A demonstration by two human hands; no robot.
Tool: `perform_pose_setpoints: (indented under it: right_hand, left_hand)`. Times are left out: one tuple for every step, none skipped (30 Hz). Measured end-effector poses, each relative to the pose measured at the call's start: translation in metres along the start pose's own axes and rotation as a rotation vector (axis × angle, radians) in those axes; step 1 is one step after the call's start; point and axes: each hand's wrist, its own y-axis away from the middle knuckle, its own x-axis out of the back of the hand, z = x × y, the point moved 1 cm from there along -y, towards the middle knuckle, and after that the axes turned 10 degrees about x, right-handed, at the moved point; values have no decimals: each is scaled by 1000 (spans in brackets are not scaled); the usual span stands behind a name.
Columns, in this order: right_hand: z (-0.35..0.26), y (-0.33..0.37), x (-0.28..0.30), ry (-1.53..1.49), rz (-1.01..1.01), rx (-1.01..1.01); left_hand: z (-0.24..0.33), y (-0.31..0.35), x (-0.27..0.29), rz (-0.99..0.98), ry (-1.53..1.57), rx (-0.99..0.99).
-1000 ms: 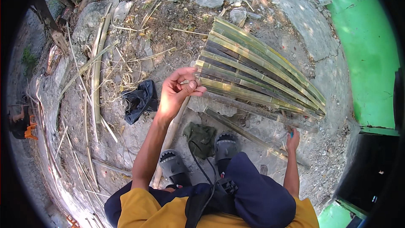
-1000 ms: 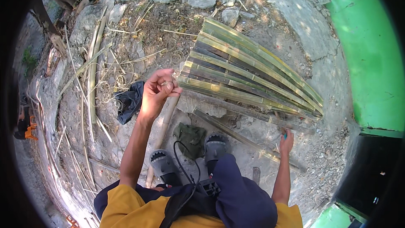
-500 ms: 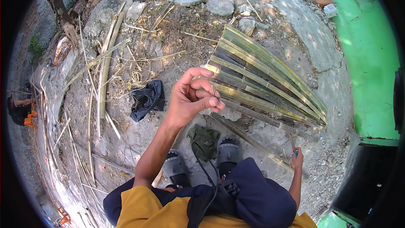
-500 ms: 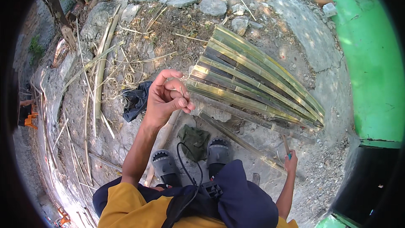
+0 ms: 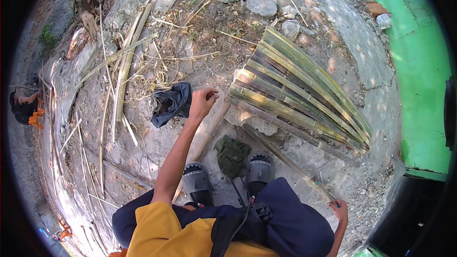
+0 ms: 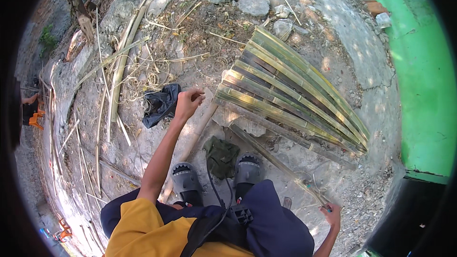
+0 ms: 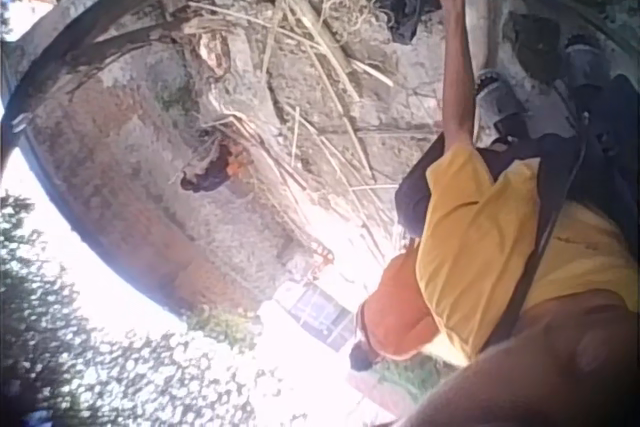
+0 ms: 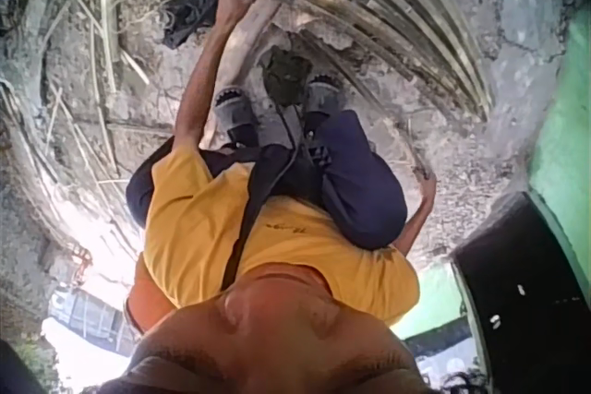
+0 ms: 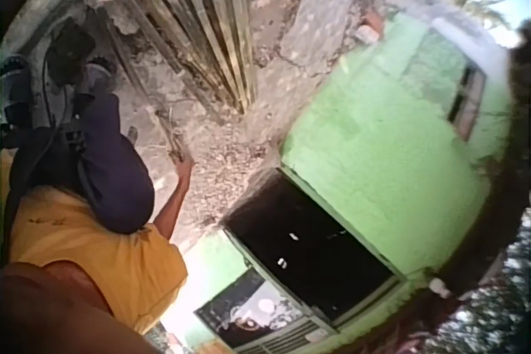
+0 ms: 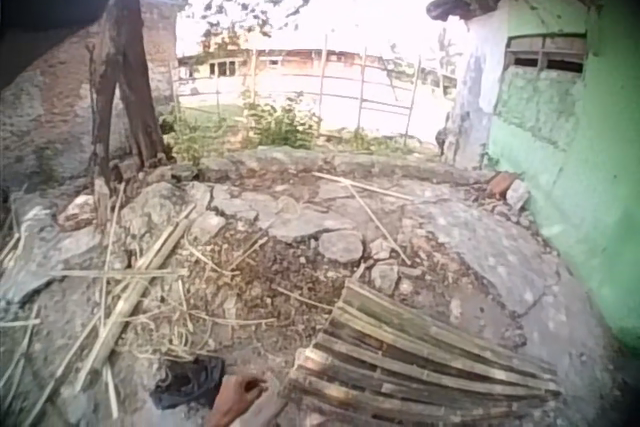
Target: The person constructs a flat panel of bamboo strips by laying them across a wooden support and hammering small nails through the strips into the wood.
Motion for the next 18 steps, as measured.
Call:
perform_pose_setpoints:
  right_hand:
    - [-14, -3, -4, -48, -9, 37]
    - [-32, -10, -8, -94, -17, 80]
    - [-58, -18, -14, -90, -23, 82]
    - [-89, -27, -22, -180, -25, 110]
    - [-113, -34, -27, -268, -24, 137]
    - [-118, -44, -36, -286, -29, 170]
    - [-123, -58, -46, -304, -37, 206]
    - [-150, -68, -55, -304, -25, 275]
    - [-180, -80, -66, -303, -13, 343]
    - [-208, -92, -76, -320, -48, 373]
    - [-229, -103, -84, -335, -80, 394]
    - [-246, -116, -93, -354, -63, 448]
    - [-263, -130, -101, -372, -42, 498]
    - [-284, -142, -104, -332, -2, 581]
    - [-306, -152, -106, -292, 36, 662]
    - [-328, -160, -107, -316, 45, 677]
    - [-348, -169, -107, -341, 54, 694]
    - [-362, -178, -109, -339, 50, 696]
  left_hand:
    - [-2, 2, -4, 9, 8, -21]
    - [-2, 2, -7, 12, 11, -17]
    - [-3, 4, -9, 11, -26, -74]
    - [-4, 5, -12, 9, -63, -132]
    - [-1, 5, -16, 25, -84, -177]
    - [3, 4, -23, 22, -71, -177]
    - [8, 4, -27, 32, -80, -222]
    - [5, 5, -28, 47, -100, -261]
    - [2, 5, -29, 53, -100, -253]
    - [-7, 2, -28, 80, -102, -271]
    - [-8, 0, -30, 100, -98, -289]
    - [-11, 0, -32, 106, -97, -281]
    - [-10, -1, -37, 102, -103, -278]
    - [-9, 1, -40, 99, -112, -269]
    - [-10, 3, -42, 99, -110, -258]
    - [-10, 2, -42, 97, -112, -257]
    - [-10, 1, -41, 98, -115, -257]
    - [-10, 1, -41, 100, -114, -254]
